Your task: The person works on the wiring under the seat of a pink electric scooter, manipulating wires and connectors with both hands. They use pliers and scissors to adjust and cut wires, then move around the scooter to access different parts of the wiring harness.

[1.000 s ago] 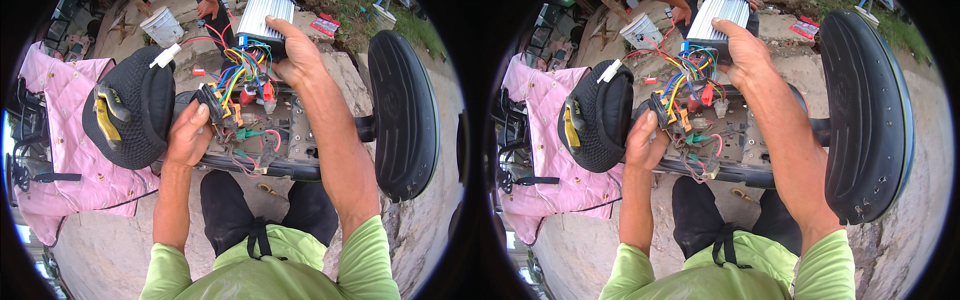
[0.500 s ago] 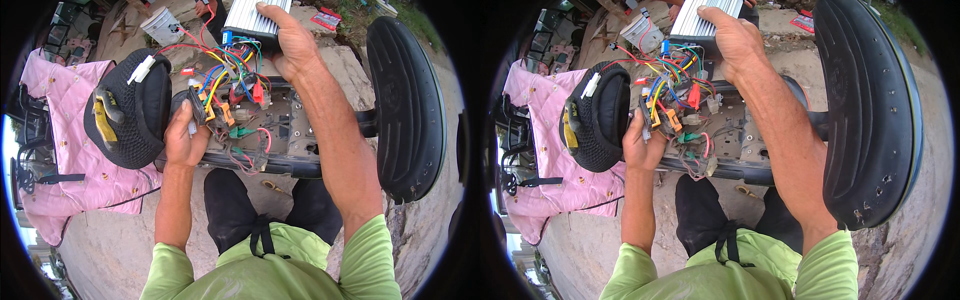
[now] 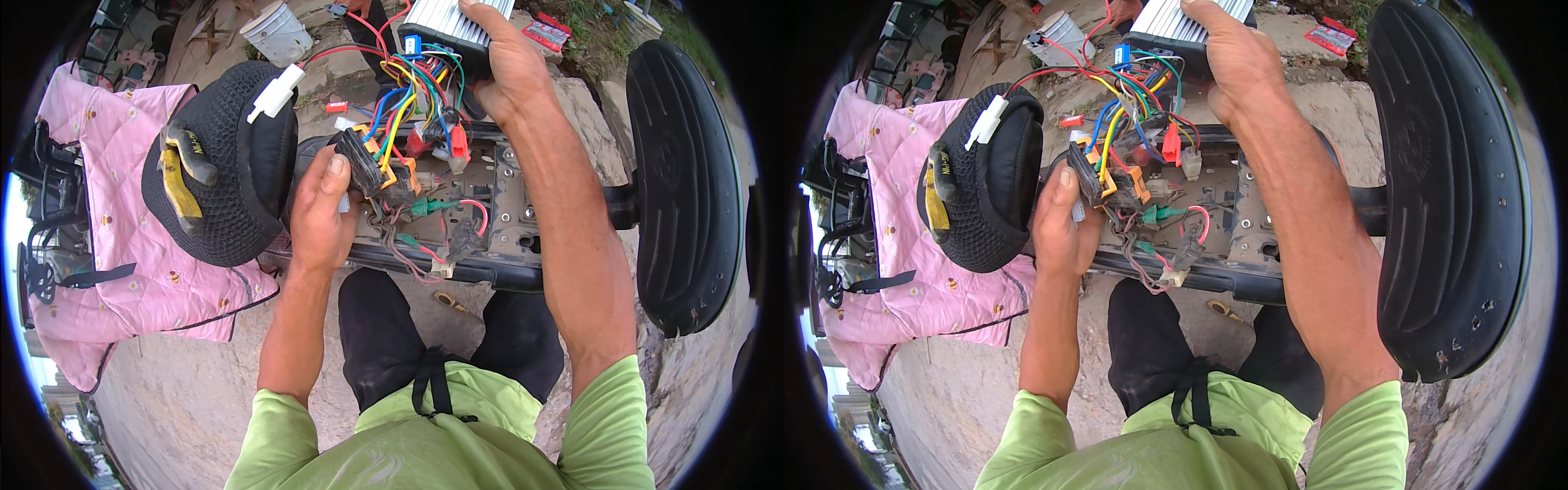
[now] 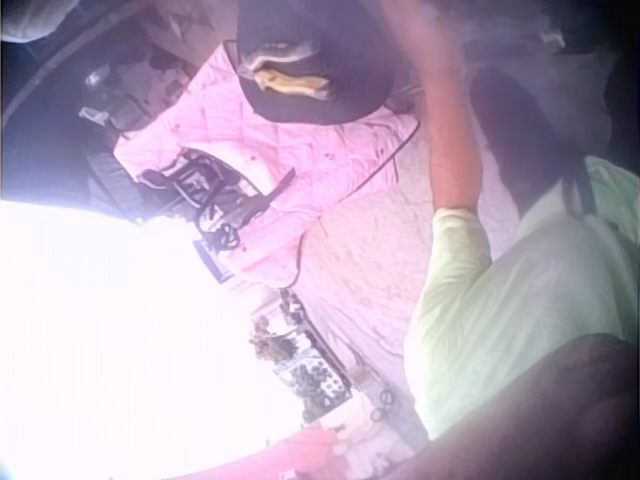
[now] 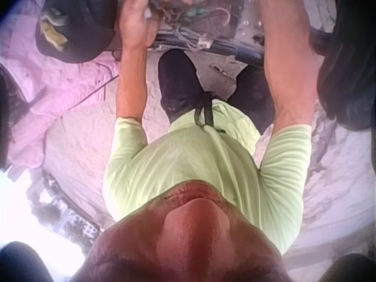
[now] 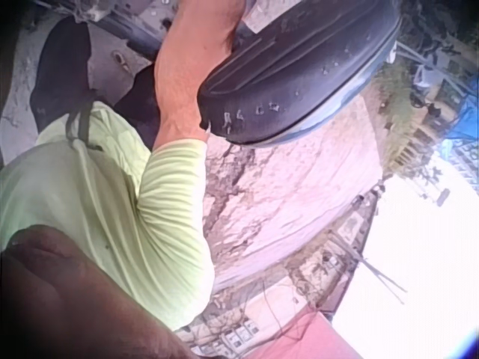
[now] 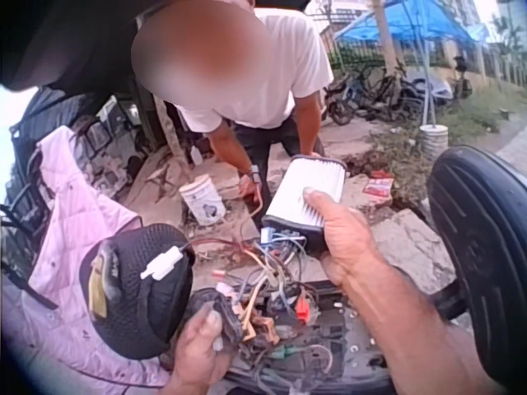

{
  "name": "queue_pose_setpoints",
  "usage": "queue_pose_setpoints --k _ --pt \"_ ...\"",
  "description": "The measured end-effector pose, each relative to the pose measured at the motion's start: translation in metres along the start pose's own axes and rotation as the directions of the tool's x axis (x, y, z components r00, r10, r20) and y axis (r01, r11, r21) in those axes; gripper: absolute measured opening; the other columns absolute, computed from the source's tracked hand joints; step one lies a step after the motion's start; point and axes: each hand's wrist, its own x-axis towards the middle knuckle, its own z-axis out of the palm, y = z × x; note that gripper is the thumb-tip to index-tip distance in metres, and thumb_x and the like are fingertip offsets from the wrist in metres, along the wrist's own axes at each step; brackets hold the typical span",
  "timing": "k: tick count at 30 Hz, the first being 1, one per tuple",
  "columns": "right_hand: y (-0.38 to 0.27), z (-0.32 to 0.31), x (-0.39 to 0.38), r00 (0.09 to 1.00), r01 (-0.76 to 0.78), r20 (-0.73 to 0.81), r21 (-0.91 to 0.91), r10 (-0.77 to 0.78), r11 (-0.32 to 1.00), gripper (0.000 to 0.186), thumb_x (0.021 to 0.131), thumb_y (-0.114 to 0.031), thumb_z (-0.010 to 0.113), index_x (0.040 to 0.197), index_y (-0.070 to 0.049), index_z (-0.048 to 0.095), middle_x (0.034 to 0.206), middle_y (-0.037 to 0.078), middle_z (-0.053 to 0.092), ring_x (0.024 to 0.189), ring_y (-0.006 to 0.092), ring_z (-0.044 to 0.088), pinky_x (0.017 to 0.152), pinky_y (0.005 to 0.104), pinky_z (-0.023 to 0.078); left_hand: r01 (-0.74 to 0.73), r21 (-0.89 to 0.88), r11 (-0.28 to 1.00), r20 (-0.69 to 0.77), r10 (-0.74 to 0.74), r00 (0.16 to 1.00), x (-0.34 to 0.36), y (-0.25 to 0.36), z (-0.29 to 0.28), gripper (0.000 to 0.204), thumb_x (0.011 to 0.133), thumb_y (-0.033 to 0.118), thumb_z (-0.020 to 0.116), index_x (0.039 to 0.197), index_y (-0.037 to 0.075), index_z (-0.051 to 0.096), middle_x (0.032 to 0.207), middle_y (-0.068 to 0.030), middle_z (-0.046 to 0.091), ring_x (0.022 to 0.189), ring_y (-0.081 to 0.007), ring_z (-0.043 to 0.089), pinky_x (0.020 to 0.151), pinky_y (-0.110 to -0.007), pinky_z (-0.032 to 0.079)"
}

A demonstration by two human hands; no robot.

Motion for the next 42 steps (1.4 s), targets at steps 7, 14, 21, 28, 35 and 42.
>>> queue_pose_setpoints --k 7,14,21,28,35,42 --pt "-0.002 0.007 -0.011 0.999 0.039 0.027 0.015 -0.039 0.999 0.04 0.096 -0.018 0.072 0.128 0.004 0.063 0.115 0.014 0.073 0.102 0.0266 0.073 0.091 0.041 0.059 -0.339 0.47 0.815 -0.025 0.396 0.918 -0.035 -0.004 0.002 0.034 0.097 0.013 0.067 0.127 -0.002 0.059 0.118 -0.0093 0.06 0.105 -0.0153 0.057 0.091 -0.032 0.046" --pt "0.001 0.001 0.0 0.999 0.036 -0.016 0.043 -0.035 0.998 0.036 0.097 -0.016 0.07 0.125 0.004 0.065 0.112 0.014 0.074 0.098 0.0267 0.074 0.087 0.0418 0.06 -0.67 0.652 0.355 0.485 0.484 0.729 -0.066 0.026 0.013 0.025 0.087 0.001 0.069 0.111 -0.003 0.069 0.105 -0.0183 0.066 0.088 -0.0283 0.064 0.075 -0.037 0.053" --pt "-0.003 0.005 -0.012 0.998 0.065 -0.003 0.041 -0.064 0.997 0.036 0.097 -0.017 0.07 0.125 0.004 0.065 0.112 0.014 0.074 0.099 0.0267 0.074 0.087 0.0411 0.06 -0.597 0.802 0.033 0.597 -0.093 0.797 -0.046 0.044 0.024 0.045 0.095 0.038 0.069 0.124 0.003 0.068 0.128 -0.0152 0.067 0.094 -0.0314 0.071 0.074 -0.041 0.056" --pt "-0.002 0.007 -0.008 1.0 0.028 -0.001 0.059 -0.028 0.998 0.034 0.098 -0.019 0.068 0.124 0.003 0.065 0.111 0.013 0.074 0.097 0.0262 0.074 0.087 0.0412 0.06 -0.56 0.826 -0.062 0.519 -0.304 0.799 -0.031 0.046 0.04 0.057 0.095 0.054 0.062 0.114 0.0 0.069 0.126 -0.0175 0.066 0.087 -0.0345 0.071 0.075 -0.045 0.057" --pt "0.002 -0.007 0.001 0.998 0.03 0.06 0.029 -0.031 0.999 0.034 0.097 -0.02 0.069 0.122 0.003 0.066 0.108 0.011 0.074 0.092 0.0228 0.074 0.082 0.0384 0.06 -0.512 0.825 0.238 0.564 -0.3 0.769 -0.018 0.041 0.022 0.045 0.096 0.04 0.067 0.114 -0.001 0.071 0.12 -0.0208 0.067 0.101 -0.0388 0.069 0.086 -0.046 0.056" --pt "0.003 0.001 -0.004 0.999 0.004 0.034 0.015 -0.005 1.0 0.037 0.097 -0.021 0.07 0.124 0.003 0.065 0.11 0.013 0.074 0.097 0.025 0.074 0.087 0.0405 0.059 -0.345 0.688 0.639 0.616 -0.261 0.743 -0.009 0.041 -0.003 0.044 0.093 0.033 0.072 0.122 0.0 0.071 0.124 -0.0222 0.065 0.11 -0.0356 0.066 0.095 -0.044 0.052"
